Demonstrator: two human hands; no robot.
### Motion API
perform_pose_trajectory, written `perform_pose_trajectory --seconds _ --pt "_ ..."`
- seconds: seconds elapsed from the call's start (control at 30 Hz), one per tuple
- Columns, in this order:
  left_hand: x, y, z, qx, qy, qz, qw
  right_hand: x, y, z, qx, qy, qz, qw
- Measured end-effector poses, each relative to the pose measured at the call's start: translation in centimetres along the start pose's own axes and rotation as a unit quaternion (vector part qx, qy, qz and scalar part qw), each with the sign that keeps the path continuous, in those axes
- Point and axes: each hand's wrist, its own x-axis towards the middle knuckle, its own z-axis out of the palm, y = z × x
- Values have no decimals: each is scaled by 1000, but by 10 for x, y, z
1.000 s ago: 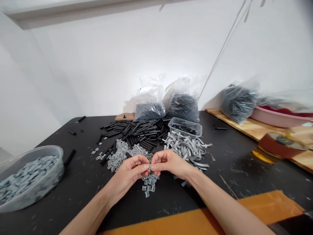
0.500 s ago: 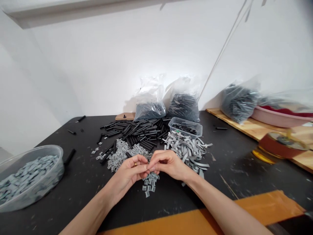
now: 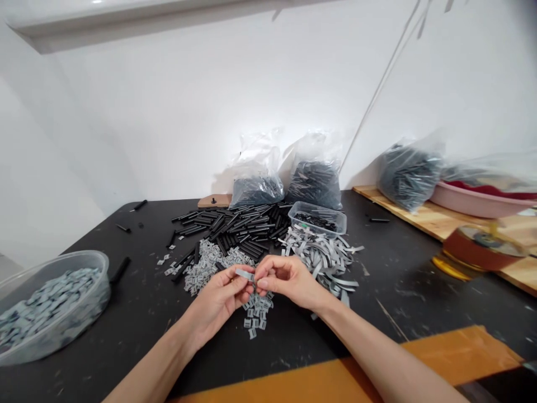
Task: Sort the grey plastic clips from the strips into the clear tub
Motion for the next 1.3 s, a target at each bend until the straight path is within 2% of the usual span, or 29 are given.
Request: perform_pose_trajectory --seconds 0.2,0.3,0.47,0.6,0.9,1.17,1.3 --pt "1 -6 3 10 -20 0 1000 4 10 2 0 34 23 999" --pt "0 -7 6 14 -28 10 999 6 11 2 1 44 -1 999" --pt "-4 -7 8 13 -48 -23 999 5 4 2 -21 29 -43 998" --pt "-2 -5 5 35 -12 0 999 3 2 2 -35 7 -60 998" --pt "0 -1 5 88 76 48 992 6 12 1 -18 18 -24 999" --pt "-4 4 7 183 109 91 973 8 14 1 -12 61 28 998" --pt "-5 4 11 220 106 108 964 7 14 0 -15 64 35 997"
